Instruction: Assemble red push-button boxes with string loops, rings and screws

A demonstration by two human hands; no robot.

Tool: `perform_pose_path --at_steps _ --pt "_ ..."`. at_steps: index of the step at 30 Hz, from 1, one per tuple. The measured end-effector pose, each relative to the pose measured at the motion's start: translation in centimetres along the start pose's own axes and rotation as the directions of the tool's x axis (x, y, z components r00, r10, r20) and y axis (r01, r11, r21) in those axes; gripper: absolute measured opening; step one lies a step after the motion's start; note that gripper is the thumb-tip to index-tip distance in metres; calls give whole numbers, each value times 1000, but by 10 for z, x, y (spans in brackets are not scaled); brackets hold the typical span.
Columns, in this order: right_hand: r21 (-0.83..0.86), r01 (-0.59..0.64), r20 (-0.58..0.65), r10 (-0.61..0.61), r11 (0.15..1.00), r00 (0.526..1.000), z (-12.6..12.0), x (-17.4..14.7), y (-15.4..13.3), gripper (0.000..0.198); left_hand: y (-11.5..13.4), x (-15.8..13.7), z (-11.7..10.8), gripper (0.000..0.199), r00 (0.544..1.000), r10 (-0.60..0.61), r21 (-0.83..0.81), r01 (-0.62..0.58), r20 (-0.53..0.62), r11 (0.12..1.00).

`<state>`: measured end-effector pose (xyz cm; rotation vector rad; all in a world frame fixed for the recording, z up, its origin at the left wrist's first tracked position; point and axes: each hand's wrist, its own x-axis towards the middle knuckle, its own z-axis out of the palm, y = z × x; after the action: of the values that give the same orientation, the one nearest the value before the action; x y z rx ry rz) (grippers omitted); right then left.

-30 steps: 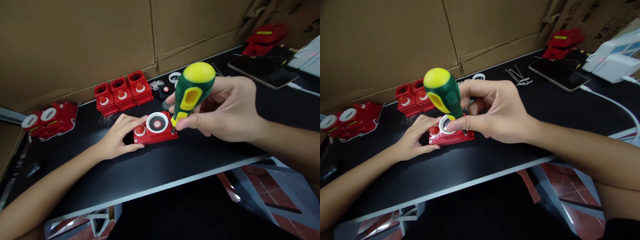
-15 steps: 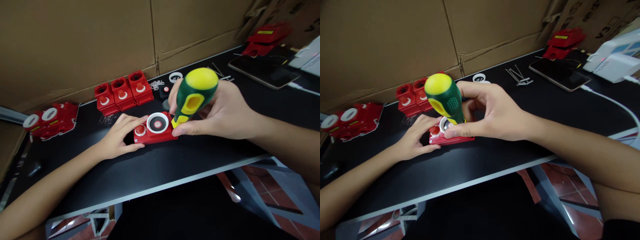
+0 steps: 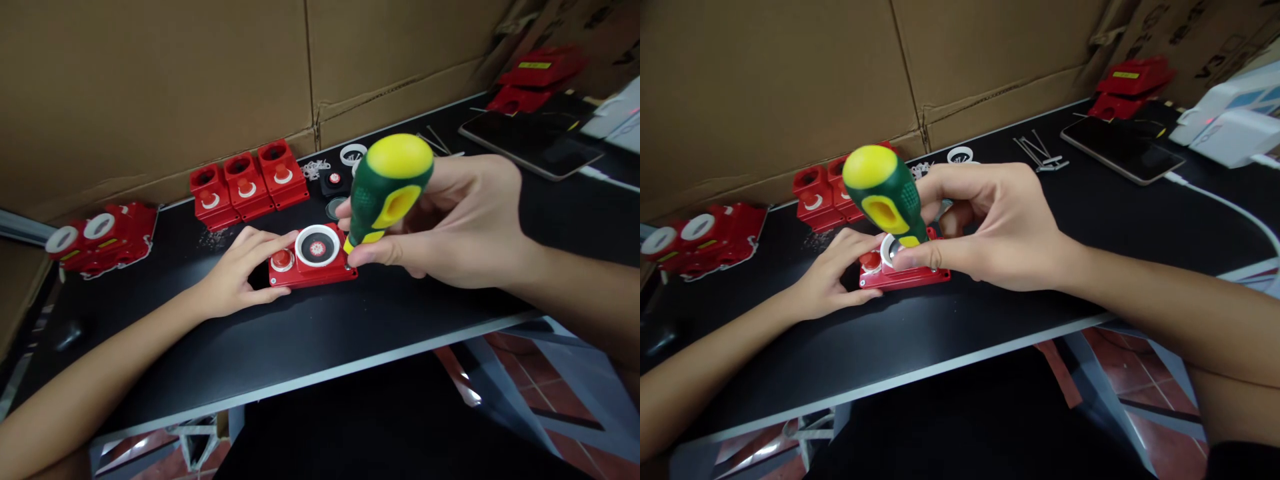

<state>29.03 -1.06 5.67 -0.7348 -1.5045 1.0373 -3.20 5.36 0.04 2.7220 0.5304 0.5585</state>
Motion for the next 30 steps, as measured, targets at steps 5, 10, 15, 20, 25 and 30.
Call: perform_pose_path --at_steps 5,10,15,20,25,30 --pt "55 -99 89 94 994 992 -2 -2 -2 25 0 0 0 85 1000 1 -7 -1 -6 1000" --pt "170 -38 286 -13 985 958 -4 3 3 27 1 0 -1 81 999 -45 -26 45 12 999" --pt "57 -8 280 -8 998 960 -11 9 8 24 0 -1 -1 81 996 -88 -24 89 34 996" --pt "-75 98 199 -81 992 977 -15 15 13 39 0 -1 0 85 999 -51 -16 52 18 999" --pt "-39 28 108 -24 999 994 -9 11 10 44 1 -1 1 83 999 -34 -6 34 15 999" --pt "41 -1 34 0 999 999 -3 7 9 42 0 -1 1 82 997 -62 -1 62 35 998"
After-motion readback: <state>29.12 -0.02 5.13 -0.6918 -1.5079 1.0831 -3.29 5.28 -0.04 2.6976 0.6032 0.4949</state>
